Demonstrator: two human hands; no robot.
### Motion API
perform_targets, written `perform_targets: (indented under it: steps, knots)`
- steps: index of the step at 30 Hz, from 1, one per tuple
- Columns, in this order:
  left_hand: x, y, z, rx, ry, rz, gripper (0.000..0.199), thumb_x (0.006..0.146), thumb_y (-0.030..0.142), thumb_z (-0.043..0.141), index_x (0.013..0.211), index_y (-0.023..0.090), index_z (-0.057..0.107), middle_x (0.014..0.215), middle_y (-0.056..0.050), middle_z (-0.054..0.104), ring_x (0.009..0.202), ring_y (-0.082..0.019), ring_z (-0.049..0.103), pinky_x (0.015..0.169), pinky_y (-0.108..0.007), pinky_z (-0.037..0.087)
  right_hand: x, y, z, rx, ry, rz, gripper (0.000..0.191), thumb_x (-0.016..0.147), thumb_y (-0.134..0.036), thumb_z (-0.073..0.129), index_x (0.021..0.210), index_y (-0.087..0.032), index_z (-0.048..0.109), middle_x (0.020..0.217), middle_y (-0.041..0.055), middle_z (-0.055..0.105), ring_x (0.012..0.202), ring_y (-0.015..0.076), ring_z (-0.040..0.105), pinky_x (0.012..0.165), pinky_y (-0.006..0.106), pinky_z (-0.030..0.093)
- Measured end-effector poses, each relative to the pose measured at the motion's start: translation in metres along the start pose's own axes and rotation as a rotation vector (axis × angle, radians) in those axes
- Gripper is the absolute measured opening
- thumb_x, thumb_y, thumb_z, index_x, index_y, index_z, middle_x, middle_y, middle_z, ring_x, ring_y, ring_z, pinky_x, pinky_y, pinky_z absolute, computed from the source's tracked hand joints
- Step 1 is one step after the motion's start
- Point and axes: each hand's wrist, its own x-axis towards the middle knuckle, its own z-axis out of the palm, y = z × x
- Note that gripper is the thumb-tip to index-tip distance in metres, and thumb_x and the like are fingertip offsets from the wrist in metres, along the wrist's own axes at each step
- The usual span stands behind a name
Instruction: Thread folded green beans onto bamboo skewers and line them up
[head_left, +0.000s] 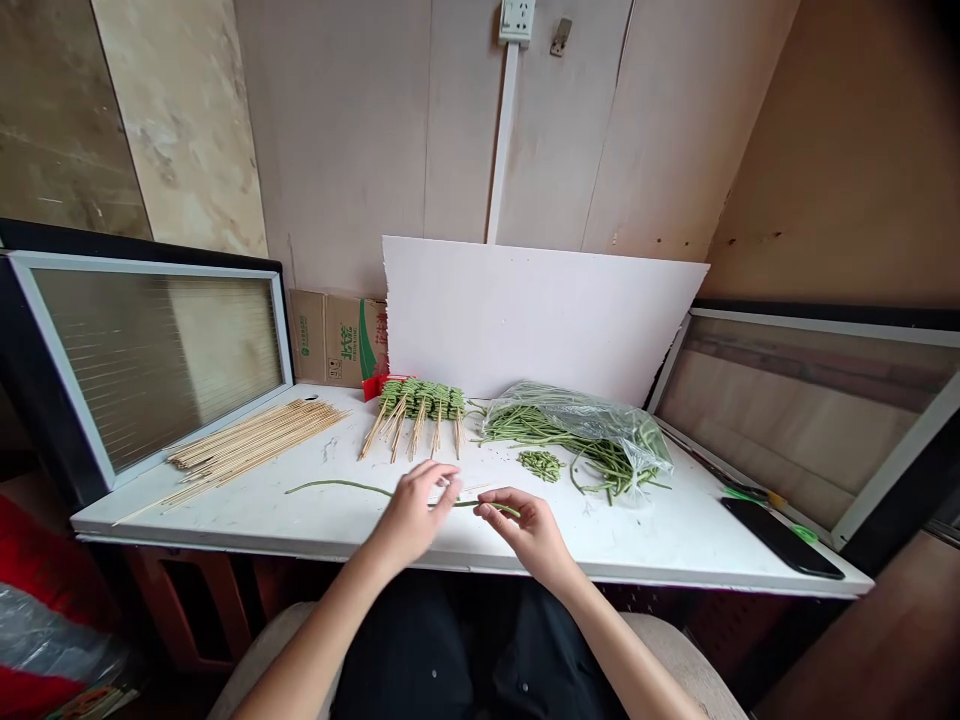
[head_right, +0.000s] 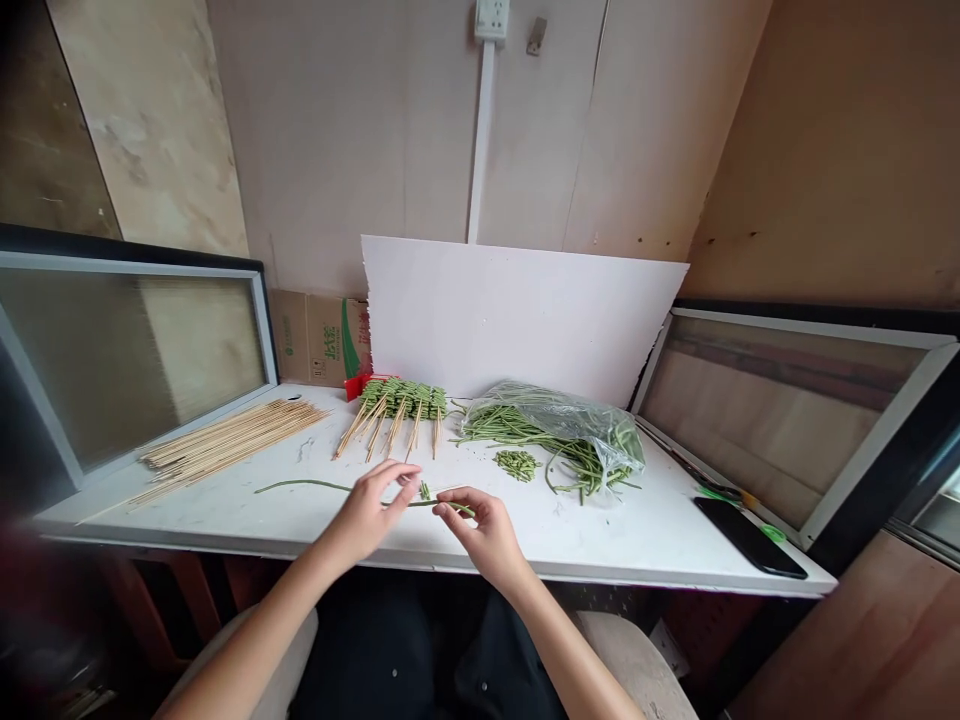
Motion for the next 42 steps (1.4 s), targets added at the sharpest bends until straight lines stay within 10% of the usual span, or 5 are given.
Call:
perform_targets:
  steps: [8,21,42]
  knots:
    - [-0.016,0.025,0.033,-0.298,-0.081,0.010,0.022,0.101,0.036,0.063,0.105,0.020,0.078,0.101,-0.008,0.078,0.094,-0.022,0.072,0.086,-0.032,0.056,-0.016,-0.016,0.000,-0.085,0.041,-0.090,0.032,0.092,-0.051,0.074,0.113,-0.028,0.078,0.102,0.0092,0.081,0.095,0.0311,0.077,0.087,0.046,0.063]
    - [-0.009,0.011,0.018,-0.057,0.031,0.022,0.016,0.098,0.019,0.064,0.096,0.021,0.080,0.092,-0.006,0.078,0.085,-0.022,0.070,0.082,-0.034,0.049,-0.009,-0.016,-0.027,-0.524,0.145,-0.584,0.012,0.099,-0.023,0.068,0.108,-0.026,0.075,0.082,0.0049,0.072,0.077,0.0223,0.066,0.072,0.038,0.055]
    - [-0.012,0.026,0.014,-0.271,-0.103,0.041,0.012,0.092,0.013,0.071,0.091,0.020,0.081,0.088,-0.004,0.078,0.083,-0.018,0.070,0.079,-0.028,0.051,-0.022,-0.014,-0.010,-0.846,0.024,-0.797,0.033,0.096,-0.008,0.065,0.125,-0.023,0.063,0.098,0.0083,0.072,0.088,0.0239,0.060,0.076,0.038,0.053]
